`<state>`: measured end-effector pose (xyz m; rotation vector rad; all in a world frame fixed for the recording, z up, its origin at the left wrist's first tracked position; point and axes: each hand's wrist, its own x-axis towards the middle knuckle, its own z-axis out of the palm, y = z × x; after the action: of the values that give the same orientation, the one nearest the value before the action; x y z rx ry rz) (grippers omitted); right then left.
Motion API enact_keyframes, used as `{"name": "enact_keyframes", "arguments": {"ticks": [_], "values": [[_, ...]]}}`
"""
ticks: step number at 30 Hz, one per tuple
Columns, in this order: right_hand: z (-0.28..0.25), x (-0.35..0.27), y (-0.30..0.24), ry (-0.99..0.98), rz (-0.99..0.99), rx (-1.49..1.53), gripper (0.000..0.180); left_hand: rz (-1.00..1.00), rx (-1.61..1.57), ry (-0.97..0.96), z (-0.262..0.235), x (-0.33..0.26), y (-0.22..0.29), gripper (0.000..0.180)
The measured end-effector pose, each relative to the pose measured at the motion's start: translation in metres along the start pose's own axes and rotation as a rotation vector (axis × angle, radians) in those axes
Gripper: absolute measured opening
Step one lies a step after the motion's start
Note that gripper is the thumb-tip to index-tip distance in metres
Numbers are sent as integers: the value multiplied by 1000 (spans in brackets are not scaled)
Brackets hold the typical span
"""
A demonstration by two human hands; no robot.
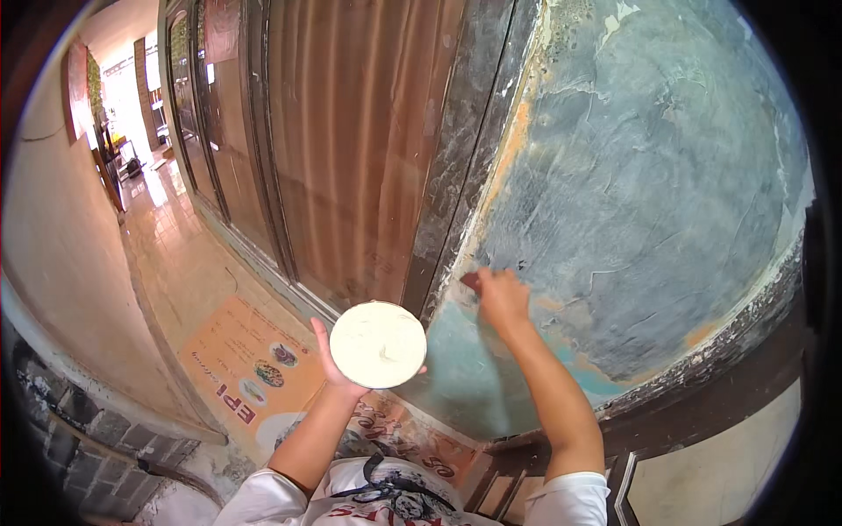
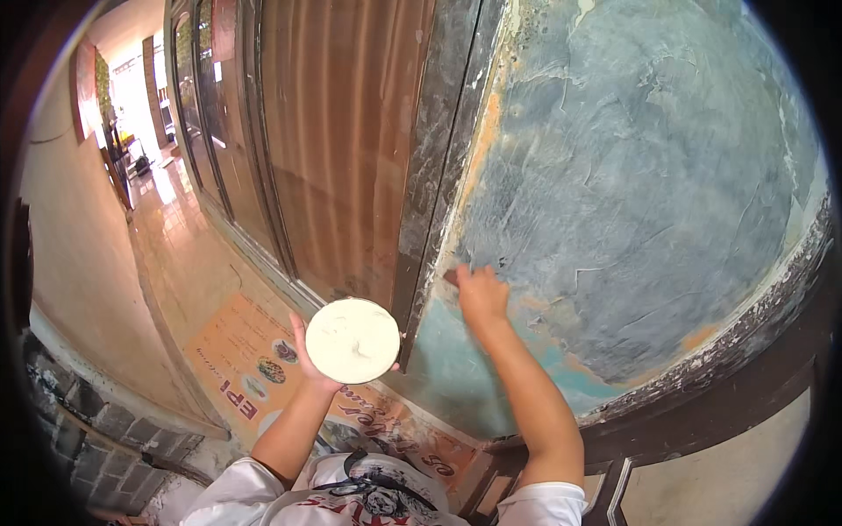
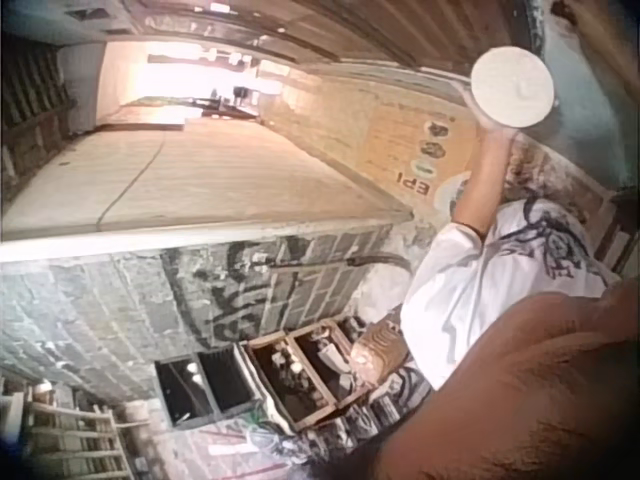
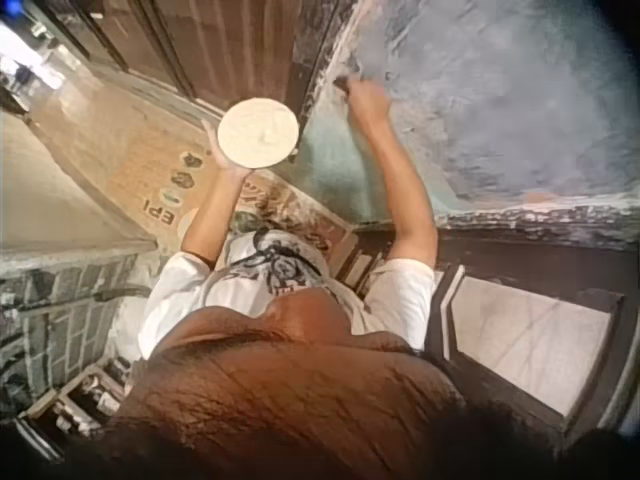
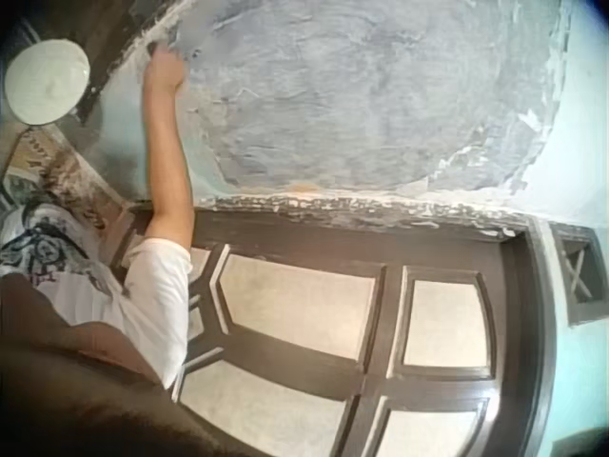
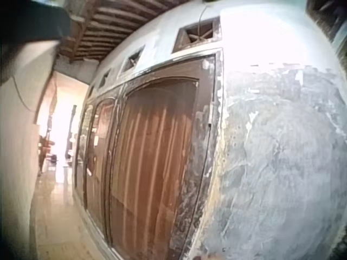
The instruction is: The person applies putty to a wall surface around a door frame using a scraper while holding a container of putty in the other hand.
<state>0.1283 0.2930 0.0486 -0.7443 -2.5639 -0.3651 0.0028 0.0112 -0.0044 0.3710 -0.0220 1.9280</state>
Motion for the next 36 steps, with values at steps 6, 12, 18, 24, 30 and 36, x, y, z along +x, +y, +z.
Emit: {"name": "enact_keyframes", "arguments": {"ticks": [6, 12, 18, 24, 30, 36], "values": [[-33, -11, -21, -130, -2, 109, 12, 18, -71, 29, 1, -8, 3, 119], [9, -18, -8, 45, -46, -39, 11, -8, 27, 13, 3, -5, -1, 120], [-31, -7, -7, 104, -56, 176, 13, 24, -3, 22, 2, -12, 8, 121], [28, -31, -10, -33, -97, -59, 12, -5, 23, -7, 9, -5, 2, 123], [-47, 2, -5, 167, 8, 116, 11, 11, -71, -32, 14, -11, 5, 122], [23, -38, -11, -105, -49, 65, 13, 21, -6, 28, 18, -7, 3, 120]]}}
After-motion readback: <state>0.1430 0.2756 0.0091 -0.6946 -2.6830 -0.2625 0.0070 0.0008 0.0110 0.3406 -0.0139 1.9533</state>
